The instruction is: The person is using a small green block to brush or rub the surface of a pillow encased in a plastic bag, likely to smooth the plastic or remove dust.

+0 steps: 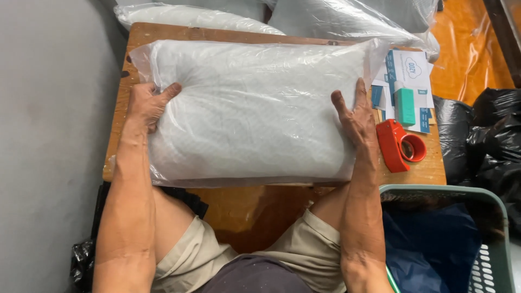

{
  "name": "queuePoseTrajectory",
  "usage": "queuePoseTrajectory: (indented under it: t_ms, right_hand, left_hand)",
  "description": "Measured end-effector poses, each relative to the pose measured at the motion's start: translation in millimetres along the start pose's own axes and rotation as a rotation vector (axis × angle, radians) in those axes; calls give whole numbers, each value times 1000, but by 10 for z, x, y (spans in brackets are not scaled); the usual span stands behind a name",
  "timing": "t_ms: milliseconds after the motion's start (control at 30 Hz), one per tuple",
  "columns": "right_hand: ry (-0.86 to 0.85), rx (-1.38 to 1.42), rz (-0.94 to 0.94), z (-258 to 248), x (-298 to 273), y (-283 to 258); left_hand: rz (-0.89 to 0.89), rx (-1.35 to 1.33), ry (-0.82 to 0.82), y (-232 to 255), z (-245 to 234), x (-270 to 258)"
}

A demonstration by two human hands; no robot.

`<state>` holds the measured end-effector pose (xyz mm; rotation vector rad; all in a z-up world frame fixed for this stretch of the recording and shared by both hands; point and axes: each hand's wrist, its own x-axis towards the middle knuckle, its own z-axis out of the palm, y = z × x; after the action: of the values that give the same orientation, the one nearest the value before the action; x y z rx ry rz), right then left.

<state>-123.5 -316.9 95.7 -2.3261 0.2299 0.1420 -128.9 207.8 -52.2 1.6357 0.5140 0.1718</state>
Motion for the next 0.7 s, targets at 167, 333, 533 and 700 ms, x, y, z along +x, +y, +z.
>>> queuePoseTrajectory:
  t_ms: [167, 333, 533, 700]
  right_hand:
    - [108, -74, -90, -64, -326, -303]
    - [359, -509, -462, 274, -65, -58]
    - [-93, -452, -248, 39, -213, -666]
    - [58, -607, -442, 211, 121, -872]
  left_hand:
    - [-15, -146, -90, 158, 86, -76]
    - [8, 115, 142, 1082, 239, -733]
    - [303, 898, 475, 1306, 510, -893]
    - [485, 1030, -235, 1955, 1244, -998]
